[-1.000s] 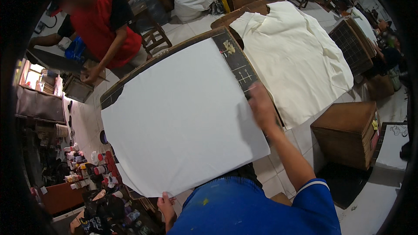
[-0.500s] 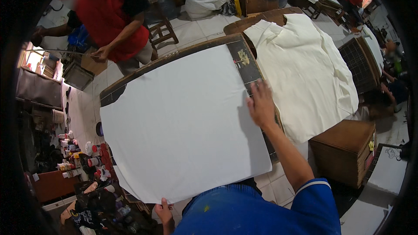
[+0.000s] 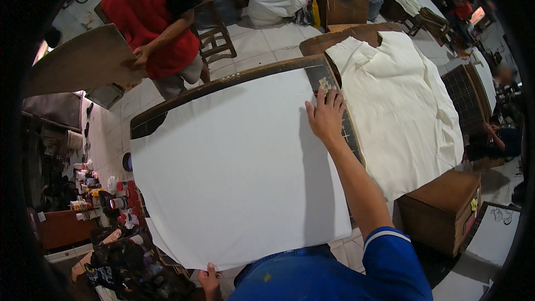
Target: The person repeatedly places white t-shirts onto a screen printing frame, smooths them flat with both hands, then lifts the frame to remove the shirt and repeats the cycle. A coworker in a red shirt is visible nearby handling cardboard and other items.
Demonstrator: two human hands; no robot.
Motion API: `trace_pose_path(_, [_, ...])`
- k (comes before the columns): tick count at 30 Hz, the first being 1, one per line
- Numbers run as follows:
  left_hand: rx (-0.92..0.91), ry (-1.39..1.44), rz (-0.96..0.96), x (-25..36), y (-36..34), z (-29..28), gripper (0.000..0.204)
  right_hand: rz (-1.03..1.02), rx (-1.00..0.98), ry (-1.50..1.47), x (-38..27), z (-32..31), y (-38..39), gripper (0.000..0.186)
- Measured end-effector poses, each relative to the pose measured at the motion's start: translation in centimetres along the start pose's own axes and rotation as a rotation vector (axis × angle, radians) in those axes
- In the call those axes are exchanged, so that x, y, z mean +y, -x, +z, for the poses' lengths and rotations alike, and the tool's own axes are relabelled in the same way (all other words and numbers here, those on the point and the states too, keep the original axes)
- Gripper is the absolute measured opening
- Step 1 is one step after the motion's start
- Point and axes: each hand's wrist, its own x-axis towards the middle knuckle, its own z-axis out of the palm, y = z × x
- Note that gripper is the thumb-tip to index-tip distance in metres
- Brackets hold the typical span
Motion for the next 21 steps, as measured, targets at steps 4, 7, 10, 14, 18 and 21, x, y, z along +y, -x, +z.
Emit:
trace_pose_path(4, [-0.025, -0.008, -0.019, 0.2, 0.2, -0.1, 0.034, -0.504, -0.189, -0.239, -5.5, 0.8, 1.9, 0.075])
trace_pose_path(7, [-0.061, -0.056, -0.020, -0.1, -0.1, -0.7, 0.036, -0.648, -0.260, -0.257, -7.8, 2.4, 0.6, 0.072])
trace_pose_path(10, [-0.060, -0.077, -0.007, -1.2, -0.6, -1.4, 0.034, -0.535, -0.204, -0.112, -4.9, 3.4, -3.8, 0.069])
trace_pose_path(14, [-0.019, -0.032, -0.025, -3.4, -0.9, -1.8, 0.032, -0.050, -0.180, 0.105, 0.1, 2.2, -6.9, 0.068])
trace_pose_path(18, [-0.080, 0.014, 0.002, -3.9, -1.0, -2.1, 0.032, -0.521, -0.249, -0.008, -2.3, 1.2, -4.3, 0.069])
trace_pose_path(21, [-0.102, -0.019, -0.022, -2.6, -0.7, -2.3, 0.032, -0.993, -0.524, -0.395, -5.5, 1.2, -2.3, 0.064])
